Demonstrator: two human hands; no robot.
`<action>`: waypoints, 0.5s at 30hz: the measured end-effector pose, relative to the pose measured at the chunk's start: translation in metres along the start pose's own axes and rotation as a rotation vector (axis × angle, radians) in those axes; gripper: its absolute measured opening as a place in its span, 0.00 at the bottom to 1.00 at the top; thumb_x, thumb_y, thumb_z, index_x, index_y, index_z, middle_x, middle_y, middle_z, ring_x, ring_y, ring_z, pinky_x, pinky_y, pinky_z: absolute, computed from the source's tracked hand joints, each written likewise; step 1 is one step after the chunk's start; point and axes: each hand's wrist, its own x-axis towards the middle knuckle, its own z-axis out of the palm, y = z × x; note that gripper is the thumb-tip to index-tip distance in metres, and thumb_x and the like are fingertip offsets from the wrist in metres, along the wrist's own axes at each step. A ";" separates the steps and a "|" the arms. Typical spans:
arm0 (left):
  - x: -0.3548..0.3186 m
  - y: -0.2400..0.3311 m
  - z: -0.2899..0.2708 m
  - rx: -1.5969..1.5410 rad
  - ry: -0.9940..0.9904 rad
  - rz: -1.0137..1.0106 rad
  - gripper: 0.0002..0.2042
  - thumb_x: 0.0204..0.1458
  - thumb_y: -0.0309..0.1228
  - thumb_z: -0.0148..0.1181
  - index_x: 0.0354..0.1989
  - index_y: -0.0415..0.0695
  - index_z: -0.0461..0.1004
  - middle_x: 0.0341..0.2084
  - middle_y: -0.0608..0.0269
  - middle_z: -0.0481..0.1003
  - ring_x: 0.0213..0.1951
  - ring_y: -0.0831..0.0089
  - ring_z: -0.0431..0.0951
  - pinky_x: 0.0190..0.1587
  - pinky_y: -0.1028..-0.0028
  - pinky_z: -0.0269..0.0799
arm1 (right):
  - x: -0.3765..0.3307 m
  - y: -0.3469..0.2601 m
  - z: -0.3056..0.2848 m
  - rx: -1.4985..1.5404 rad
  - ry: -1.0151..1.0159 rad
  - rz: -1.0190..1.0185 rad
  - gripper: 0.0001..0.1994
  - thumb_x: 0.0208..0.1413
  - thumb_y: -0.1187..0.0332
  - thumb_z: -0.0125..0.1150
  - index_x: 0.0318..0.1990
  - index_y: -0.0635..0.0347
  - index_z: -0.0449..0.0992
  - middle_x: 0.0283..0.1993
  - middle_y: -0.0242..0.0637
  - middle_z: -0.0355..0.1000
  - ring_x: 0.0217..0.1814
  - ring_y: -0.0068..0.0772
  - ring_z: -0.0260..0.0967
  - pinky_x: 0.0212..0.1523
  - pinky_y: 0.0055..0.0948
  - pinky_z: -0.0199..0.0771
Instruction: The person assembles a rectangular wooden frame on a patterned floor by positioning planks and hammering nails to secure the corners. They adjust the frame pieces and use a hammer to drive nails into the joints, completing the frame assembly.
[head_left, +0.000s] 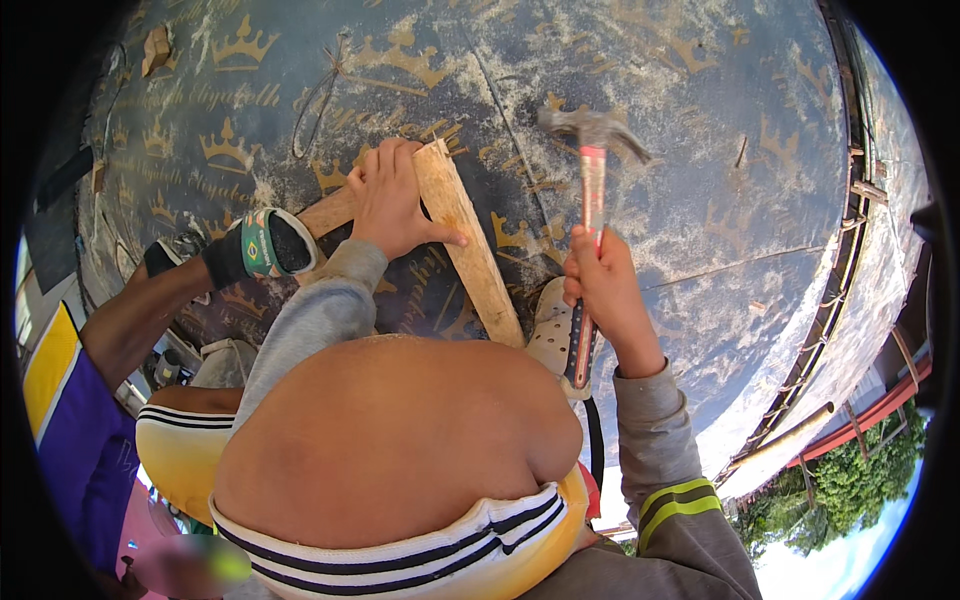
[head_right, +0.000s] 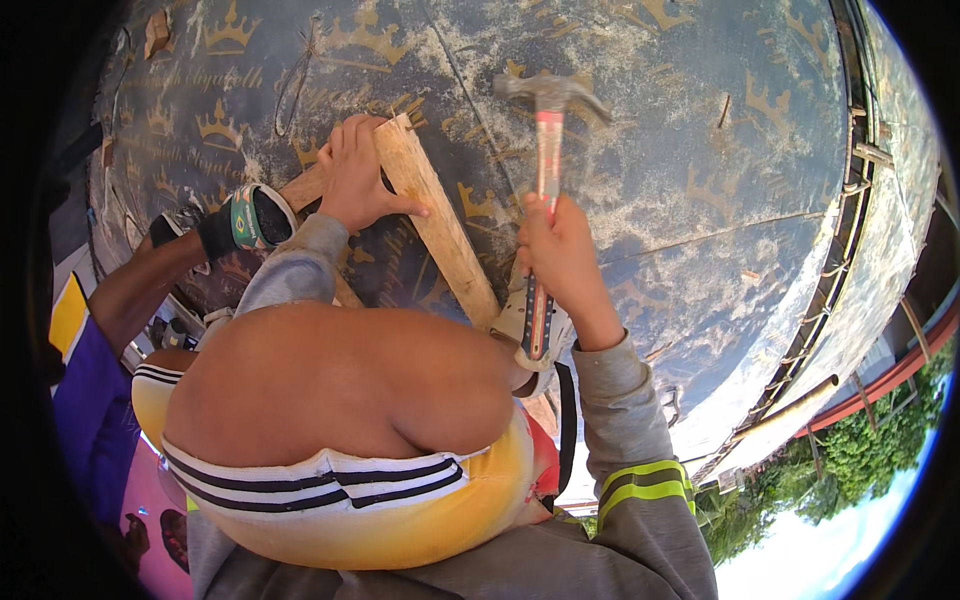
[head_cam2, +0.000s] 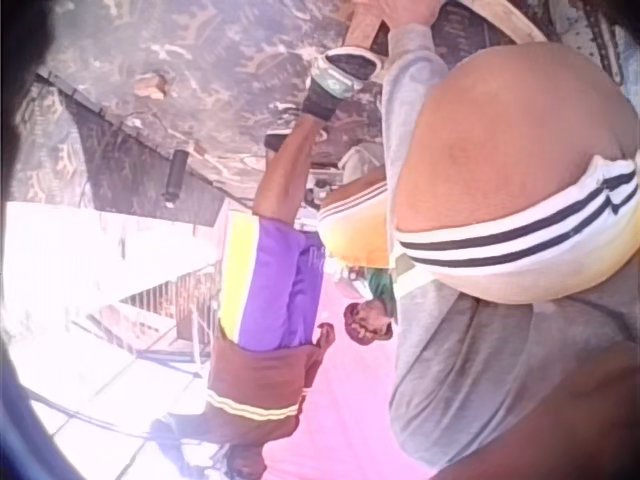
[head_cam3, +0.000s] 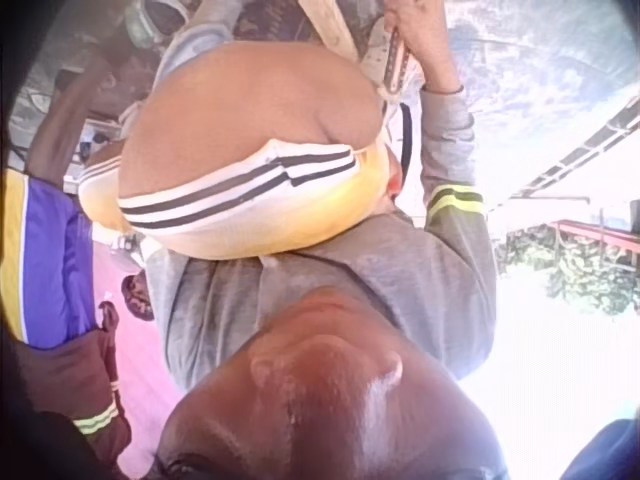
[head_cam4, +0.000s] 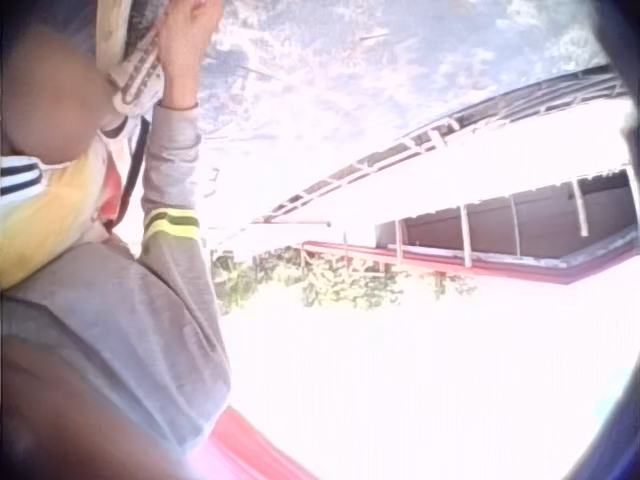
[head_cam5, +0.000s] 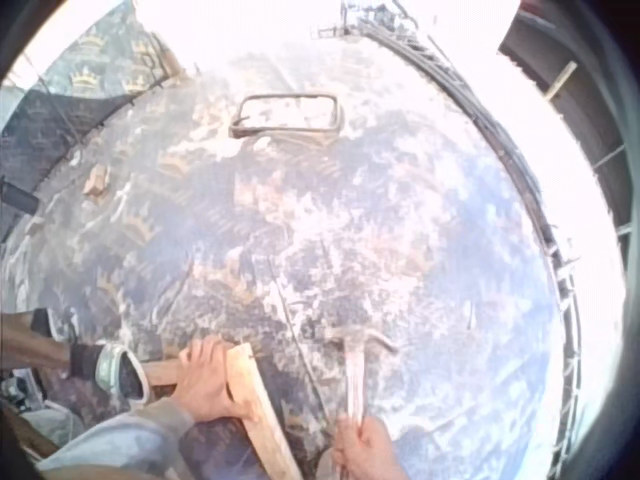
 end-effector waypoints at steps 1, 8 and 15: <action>-0.002 -0.004 -0.002 0.000 -0.012 -0.002 0.66 0.15 0.70 0.77 0.63 0.38 0.59 0.58 0.51 0.60 0.63 0.52 0.56 0.62 0.52 0.46 | -0.002 -0.001 0.003 -0.063 -0.073 0.049 0.15 0.71 0.58 0.50 0.34 0.57 0.62 0.22 0.25 0.59 0.18 0.16 0.56 0.19 0.23 0.62; -0.008 -0.003 -0.009 -0.023 0.003 -0.012 0.64 0.14 0.67 0.79 0.62 0.37 0.61 0.55 0.53 0.62 0.62 0.53 0.58 0.62 0.52 0.47 | -0.013 -0.019 -0.033 0.108 0.212 -0.004 0.15 0.72 0.57 0.47 0.34 0.56 0.63 0.21 0.23 0.57 0.18 0.14 0.53 0.19 0.21 0.59; -0.006 -0.001 -0.002 -0.031 -0.026 -0.023 0.64 0.15 0.64 0.81 0.64 0.39 0.60 0.56 0.54 0.61 0.63 0.53 0.57 0.62 0.53 0.48 | -0.013 -0.009 0.030 -0.208 -0.134 0.091 0.14 0.71 0.58 0.50 0.35 0.57 0.63 0.23 0.24 0.59 0.17 0.15 0.56 0.18 0.22 0.61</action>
